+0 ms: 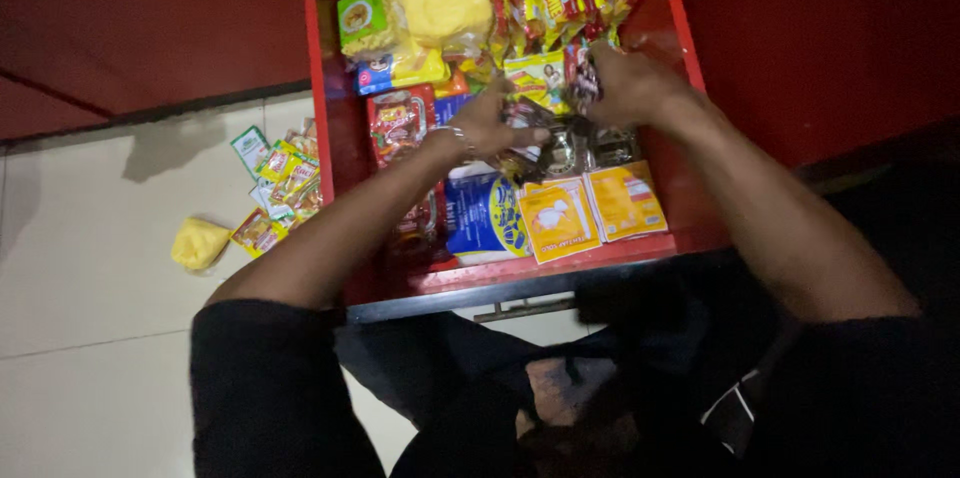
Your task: The person sits on the floor and organizes various snack packets and food items into a red drawer. They pick up items from the floor, including small packets and larger yellow-wrapped items, and arrange them neatly inside the drawer.
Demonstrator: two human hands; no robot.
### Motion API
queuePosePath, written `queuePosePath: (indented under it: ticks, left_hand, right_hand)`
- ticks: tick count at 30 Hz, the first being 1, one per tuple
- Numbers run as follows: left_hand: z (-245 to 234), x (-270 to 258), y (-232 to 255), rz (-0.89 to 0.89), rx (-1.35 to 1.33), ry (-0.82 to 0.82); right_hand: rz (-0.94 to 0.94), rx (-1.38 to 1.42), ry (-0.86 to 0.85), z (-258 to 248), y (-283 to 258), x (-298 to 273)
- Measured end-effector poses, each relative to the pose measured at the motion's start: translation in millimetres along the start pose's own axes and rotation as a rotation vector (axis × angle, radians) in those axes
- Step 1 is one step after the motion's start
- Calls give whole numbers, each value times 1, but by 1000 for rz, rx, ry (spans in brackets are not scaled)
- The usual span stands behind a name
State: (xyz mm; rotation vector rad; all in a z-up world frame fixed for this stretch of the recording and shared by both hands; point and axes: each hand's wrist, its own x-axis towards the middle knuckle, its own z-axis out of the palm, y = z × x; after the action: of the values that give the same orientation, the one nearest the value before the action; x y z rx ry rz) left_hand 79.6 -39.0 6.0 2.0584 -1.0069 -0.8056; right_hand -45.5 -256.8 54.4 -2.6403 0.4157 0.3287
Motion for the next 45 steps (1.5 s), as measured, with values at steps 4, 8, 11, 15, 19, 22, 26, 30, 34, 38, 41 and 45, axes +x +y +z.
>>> queuePosePath:
  ticks: [4,8,11,15,19,22,26,30,34,38,41,45]
  left_hand:
    - [48,32,13,-114,136,-14]
    - [75,52,19,-47,104,65]
    - [85,58,15,-20,141,75]
    - [89,55,3,12,198,-33]
    - [88,41,14,-12,187,-10]
    - [91,32,32,-7,209,-16]
    - [105,26,39,53,316,22]
    - [112,23,17,782,299,239]
    - [116,1,19,574,462,94]
    - [106,-8,31,492,511,-64]
    - [92,-10,33,683,509,68]
    - [66,-14,42,281,358,42]
  right_hand:
    - [96,-186,-204,27,25,16]
    - [124,-257,-185,46,40,29]
    - [219,-172,-181,48,39,29]
    - [289,-189,-275,41,24,25]
    - [225,-258,-201,21,16,13]
    - [206,-271,-90,1,5,0]
    - [117,-315,95,-13,-5,-16]
    - [50,-291,75,-10,-5,-11]
    - [18,-312,-130,4,-6,-8]
    - [-50,-481,-171,26,-6,0]
    - [-141,-391,-165,31,5,5]
    - [-30,-290,-62,4,17,-1]
